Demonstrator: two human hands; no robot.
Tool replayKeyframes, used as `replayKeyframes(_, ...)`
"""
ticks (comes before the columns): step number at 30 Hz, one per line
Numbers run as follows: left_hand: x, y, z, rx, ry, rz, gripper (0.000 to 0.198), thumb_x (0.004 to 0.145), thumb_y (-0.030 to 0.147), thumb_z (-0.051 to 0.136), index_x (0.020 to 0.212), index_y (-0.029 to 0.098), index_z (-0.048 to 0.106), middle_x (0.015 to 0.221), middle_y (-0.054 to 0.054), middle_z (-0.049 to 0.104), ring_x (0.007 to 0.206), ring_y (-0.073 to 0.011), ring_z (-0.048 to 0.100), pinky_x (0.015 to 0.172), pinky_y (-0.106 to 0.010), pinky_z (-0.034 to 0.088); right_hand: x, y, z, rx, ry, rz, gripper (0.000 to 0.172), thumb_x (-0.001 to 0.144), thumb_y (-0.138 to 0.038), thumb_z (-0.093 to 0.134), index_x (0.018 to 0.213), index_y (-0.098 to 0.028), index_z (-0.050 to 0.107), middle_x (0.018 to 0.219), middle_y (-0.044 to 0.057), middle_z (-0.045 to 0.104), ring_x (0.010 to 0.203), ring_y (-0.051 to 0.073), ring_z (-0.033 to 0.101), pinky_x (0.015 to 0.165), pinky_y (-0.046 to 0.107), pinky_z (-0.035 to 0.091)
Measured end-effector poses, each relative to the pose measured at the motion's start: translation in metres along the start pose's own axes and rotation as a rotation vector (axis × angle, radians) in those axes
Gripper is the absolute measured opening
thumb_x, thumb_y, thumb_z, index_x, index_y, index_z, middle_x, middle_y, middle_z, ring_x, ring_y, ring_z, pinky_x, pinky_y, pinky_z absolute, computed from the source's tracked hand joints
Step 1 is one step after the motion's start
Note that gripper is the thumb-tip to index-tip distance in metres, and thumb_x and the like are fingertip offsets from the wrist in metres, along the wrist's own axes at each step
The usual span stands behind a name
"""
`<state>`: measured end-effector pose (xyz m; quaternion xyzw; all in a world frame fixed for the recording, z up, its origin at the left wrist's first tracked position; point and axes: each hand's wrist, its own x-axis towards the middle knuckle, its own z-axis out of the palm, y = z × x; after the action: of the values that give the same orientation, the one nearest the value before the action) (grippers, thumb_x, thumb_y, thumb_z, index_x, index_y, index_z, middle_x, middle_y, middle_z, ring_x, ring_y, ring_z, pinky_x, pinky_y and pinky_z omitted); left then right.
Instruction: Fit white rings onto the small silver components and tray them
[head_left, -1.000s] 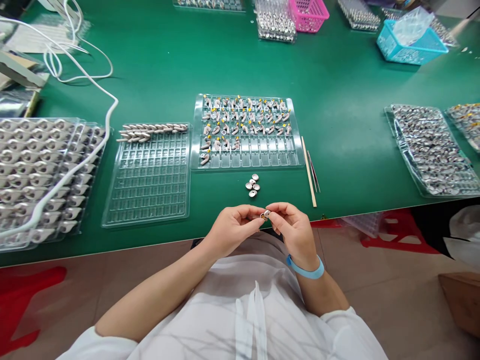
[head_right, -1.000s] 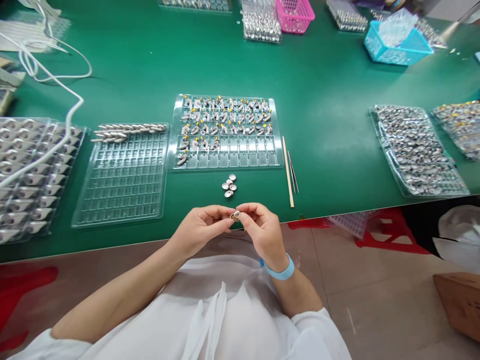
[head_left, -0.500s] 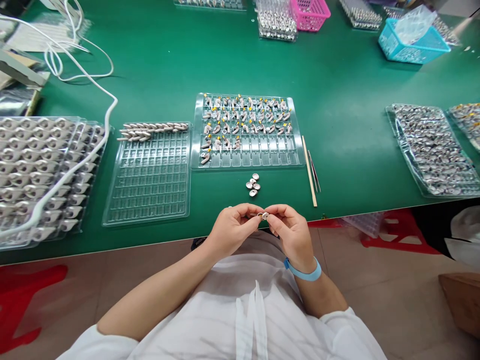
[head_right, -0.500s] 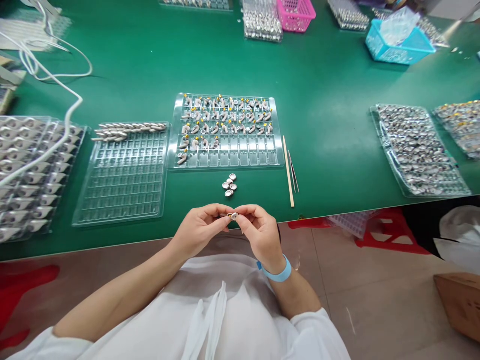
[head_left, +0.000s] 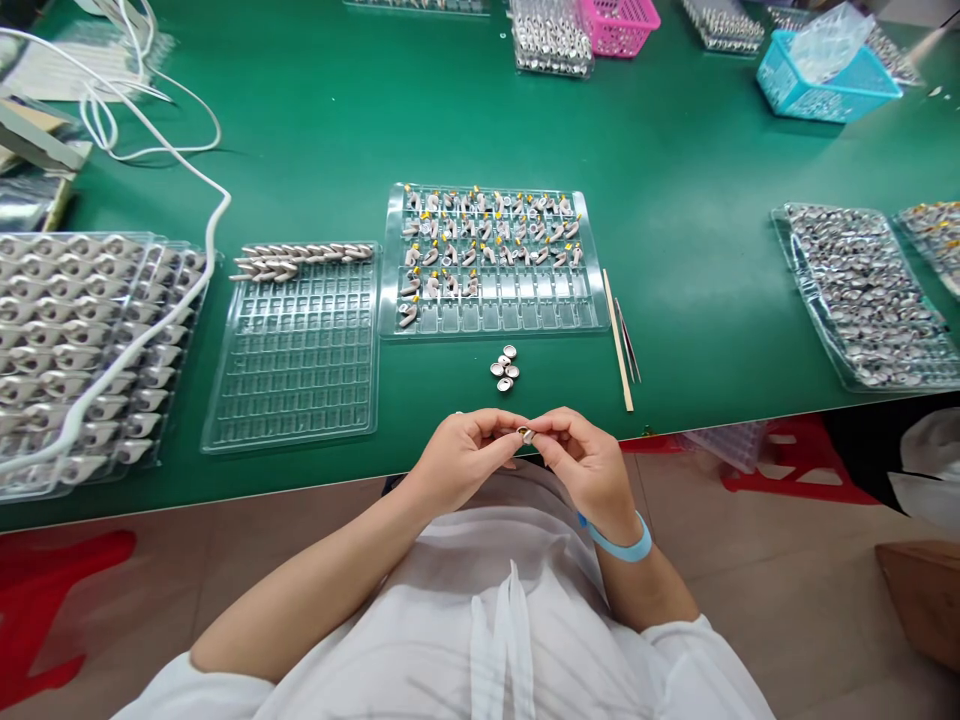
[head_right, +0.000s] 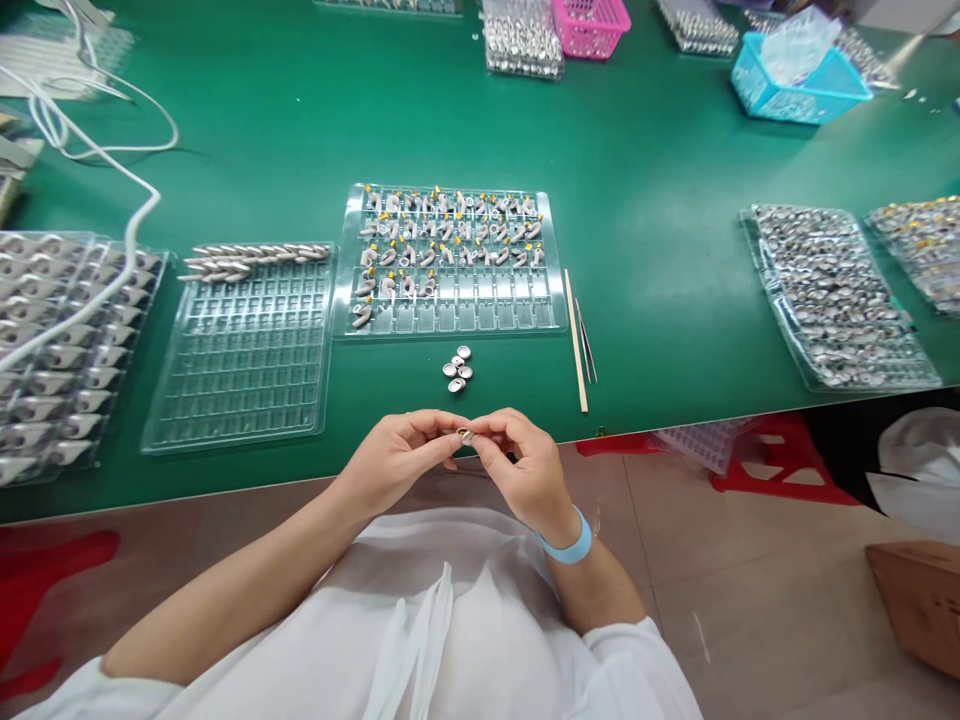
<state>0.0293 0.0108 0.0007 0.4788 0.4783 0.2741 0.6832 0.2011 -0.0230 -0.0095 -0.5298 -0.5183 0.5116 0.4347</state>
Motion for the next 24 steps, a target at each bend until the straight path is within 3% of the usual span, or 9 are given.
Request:
replayKeyframes(5,-0.0012,0.0006,-0.0059,0.068,-0.092,0.039,0.026,0.086,0.028,0.063,0.106,0.018,0.075,0.098,-0.007,0.076,0.072,-0.0152,0.068,0.073,-0.027,0.058,0.0006,-0.0004,-0.0034,0.02,-0.006,0.033,0.011,0.09,-0.026,0.062,0.095,-0.024,0.071,0.091,0.002,0.065,0.075,0.013,0.06,0.062,0.024,0.049)
replayKeyframes(12,-0.0021,-0.0032,-0.0074,0.153,-0.113,0.122,0.025,0.089,0.025,0.059,0.109,0.019,0.073,0.104,-0.005,0.073,0.078,-0.0149,0.068,0.075,-0.026,0.058,0.0011,-0.0023,-0.004,0.072,-0.031,0.058,0.015,0.09,-0.027,0.061,0.098,-0.021,0.071,0.095,0.004,0.068,0.082,0.014,0.065,0.068,0.024,0.053)
replayKeyframes(24,-0.0041,-0.0009,-0.0059,0.094,-0.059,0.045,0.02,0.086,0.033,0.065,0.096,0.016,0.065,0.087,-0.002,0.069,0.073,-0.0123,0.066,0.072,-0.024,0.056,0.001,-0.0004,-0.0056,0.092,-0.008,0.106,0.012,0.087,-0.028,0.065,0.096,-0.022,0.071,0.084,0.001,0.069,0.069,0.011,0.062,0.059,0.021,0.051)
